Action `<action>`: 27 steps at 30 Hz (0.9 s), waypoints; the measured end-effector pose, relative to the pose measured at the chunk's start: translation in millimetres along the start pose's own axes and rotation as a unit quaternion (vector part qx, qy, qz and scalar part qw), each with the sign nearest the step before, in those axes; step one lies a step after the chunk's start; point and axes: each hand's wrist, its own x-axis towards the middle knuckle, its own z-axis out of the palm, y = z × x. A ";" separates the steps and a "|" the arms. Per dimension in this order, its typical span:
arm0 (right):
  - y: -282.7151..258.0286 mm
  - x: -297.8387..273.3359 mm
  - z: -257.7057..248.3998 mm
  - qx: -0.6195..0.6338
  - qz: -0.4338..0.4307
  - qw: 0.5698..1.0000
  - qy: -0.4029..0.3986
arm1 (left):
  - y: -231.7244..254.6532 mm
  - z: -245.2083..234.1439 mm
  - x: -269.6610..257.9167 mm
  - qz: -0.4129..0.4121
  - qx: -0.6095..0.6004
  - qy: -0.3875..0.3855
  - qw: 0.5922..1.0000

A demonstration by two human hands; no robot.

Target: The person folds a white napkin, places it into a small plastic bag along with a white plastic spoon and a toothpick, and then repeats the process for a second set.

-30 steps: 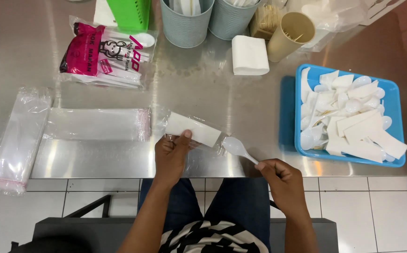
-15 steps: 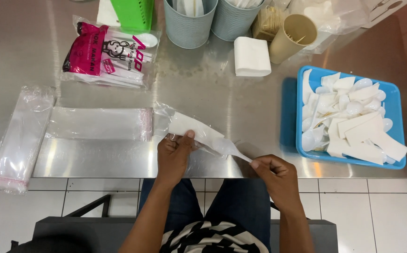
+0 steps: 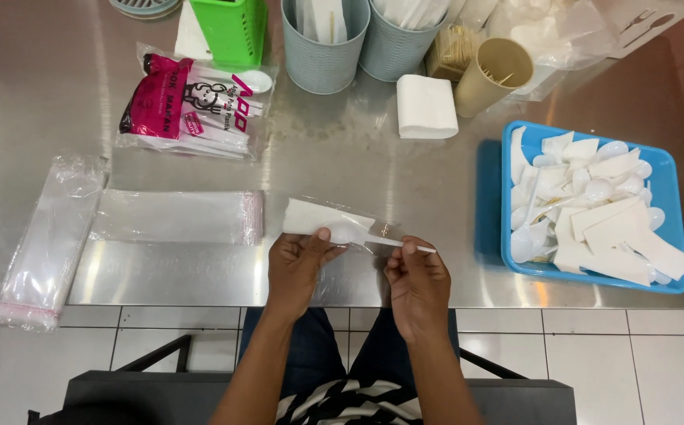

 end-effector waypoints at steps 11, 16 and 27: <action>-9.0 10.9 24.0 -0.018 -0.008 0.999 -0.050 | -37.3 -24.6 12.0 -0.032 -0.011 -0.037 0.999; -56.6 44.2 -0.8 -0.077 -0.099 0.990 -0.066 | 55.2 25.6 -14.4 -0.062 -0.125 -0.004 0.990; -125.8 7.2 68.2 -0.500 -0.070 0.816 -0.282 | 66.8 36.7 -23.8 -0.074 0.211 -0.236 0.946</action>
